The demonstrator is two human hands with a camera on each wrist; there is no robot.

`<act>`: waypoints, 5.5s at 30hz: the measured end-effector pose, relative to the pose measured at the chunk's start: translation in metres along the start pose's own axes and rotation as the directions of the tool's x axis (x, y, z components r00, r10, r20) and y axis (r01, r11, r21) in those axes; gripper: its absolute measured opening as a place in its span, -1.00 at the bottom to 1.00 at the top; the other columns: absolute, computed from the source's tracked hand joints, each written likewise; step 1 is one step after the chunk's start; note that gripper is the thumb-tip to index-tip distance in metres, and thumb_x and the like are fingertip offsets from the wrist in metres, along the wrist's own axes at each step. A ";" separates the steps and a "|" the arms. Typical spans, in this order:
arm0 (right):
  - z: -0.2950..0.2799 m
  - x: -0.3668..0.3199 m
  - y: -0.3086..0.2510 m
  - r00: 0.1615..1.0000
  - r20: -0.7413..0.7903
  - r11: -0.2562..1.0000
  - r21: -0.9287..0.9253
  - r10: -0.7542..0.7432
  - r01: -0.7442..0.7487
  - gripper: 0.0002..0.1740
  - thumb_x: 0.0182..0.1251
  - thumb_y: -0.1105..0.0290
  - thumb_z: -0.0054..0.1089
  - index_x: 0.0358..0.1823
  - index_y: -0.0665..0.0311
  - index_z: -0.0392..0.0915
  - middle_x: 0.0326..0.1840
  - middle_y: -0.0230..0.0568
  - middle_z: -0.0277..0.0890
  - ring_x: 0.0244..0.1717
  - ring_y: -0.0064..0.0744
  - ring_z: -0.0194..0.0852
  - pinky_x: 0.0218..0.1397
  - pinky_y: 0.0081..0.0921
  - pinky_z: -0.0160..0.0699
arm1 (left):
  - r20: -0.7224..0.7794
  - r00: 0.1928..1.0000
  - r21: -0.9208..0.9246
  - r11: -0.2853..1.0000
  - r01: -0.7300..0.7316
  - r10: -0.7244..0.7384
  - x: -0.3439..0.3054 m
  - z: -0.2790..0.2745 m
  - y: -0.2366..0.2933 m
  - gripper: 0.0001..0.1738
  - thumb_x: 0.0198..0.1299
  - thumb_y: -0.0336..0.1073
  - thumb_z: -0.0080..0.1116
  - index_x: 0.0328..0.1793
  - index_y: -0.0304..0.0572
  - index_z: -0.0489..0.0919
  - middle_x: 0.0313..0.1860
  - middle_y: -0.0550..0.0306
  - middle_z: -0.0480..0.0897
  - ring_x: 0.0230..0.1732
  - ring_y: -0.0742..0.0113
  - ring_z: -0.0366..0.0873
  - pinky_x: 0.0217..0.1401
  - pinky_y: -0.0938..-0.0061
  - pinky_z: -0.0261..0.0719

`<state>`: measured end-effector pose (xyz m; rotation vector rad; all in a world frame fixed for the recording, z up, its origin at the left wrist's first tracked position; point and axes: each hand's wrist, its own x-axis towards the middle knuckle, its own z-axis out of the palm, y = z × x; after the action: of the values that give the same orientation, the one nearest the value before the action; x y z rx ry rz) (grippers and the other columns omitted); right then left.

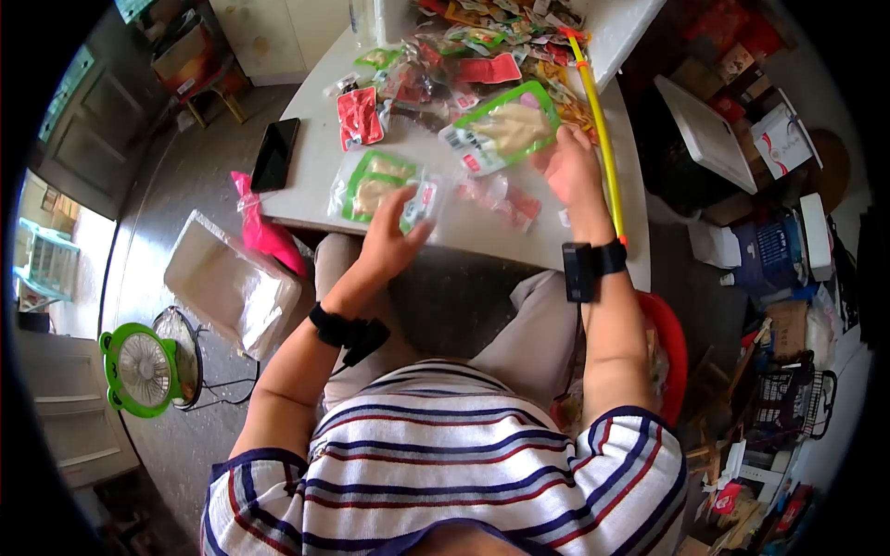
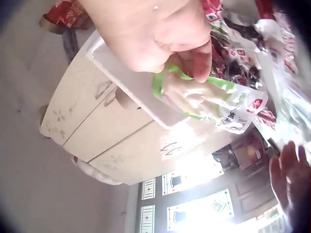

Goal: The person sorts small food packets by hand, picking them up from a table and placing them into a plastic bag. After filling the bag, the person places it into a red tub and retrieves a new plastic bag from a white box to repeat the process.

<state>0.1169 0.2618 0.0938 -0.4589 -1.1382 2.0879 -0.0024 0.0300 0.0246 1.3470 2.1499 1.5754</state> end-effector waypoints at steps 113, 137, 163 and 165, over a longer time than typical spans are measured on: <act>0.034 -0.075 0.049 0.711 0.687 0.063 -0.711 -0.150 0.700 -0.84 -0.04 0.46 0.02 -0.37 0.33 0.38 -0.47 -0.10 0.42 -0.36 -0.10 0.39 -0.34 -0.33 0.36 | 0.197 0.965 0.048 0.982 -0.185 0.172 -0.003 -0.060 0.038 -0.80 0.08 -0.50 -0.12 -0.13 -0.27 0.40 -0.23 0.06 0.49 -0.18 0.39 0.41 -0.12 0.58 0.33; -0.032 -0.222 -0.055 0.882 0.472 0.352 -0.825 -0.001 0.442 -0.84 0.05 0.37 0.04 -0.43 0.33 0.39 -0.53 -0.18 0.37 -0.48 -0.35 0.36 -0.43 -0.51 0.29 | 0.639 0.758 -0.238 0.904 0.354 -0.129 -0.049 -0.031 0.026 -0.79 0.12 -0.39 -0.15 -0.15 -0.31 0.41 -0.28 0.20 0.45 -0.25 0.50 0.32 -0.16 0.63 0.26; -0.366 -0.451 -0.039 0.624 -0.726 0.110 -0.673 -0.290 -0.731 -0.79 0.03 0.36 -0.09 -0.31 0.27 0.39 -0.37 -0.06 0.43 -0.37 -0.31 0.40 -0.31 -0.40 0.33 | 0.679 0.679 0.289 0.952 0.103 -0.280 -0.087 -0.012 -0.070 -0.77 -0.01 -0.34 0.00 -0.21 -0.27 0.45 -0.42 0.12 0.50 -0.37 0.43 0.42 -0.29 0.56 0.38; -0.382 -0.471 -0.048 0.536 -0.732 0.103 -0.625 -0.419 -0.774 -0.78 0.02 0.36 -0.07 -0.27 0.24 0.40 -0.29 -0.02 0.43 -0.26 -0.23 0.40 -0.23 -0.36 0.33 | 0.679 0.696 0.275 0.960 0.050 -0.231 -0.087 -0.012 -0.069 -0.78 -0.01 -0.35 0.00 -0.21 -0.26 0.45 -0.43 0.14 0.50 -0.38 0.44 0.41 -0.29 0.57 0.37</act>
<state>0.6889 0.1611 -0.0873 -2.1855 -1.6945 0.4473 0.0031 -0.0445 -0.0586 1.4772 1.8889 0.5685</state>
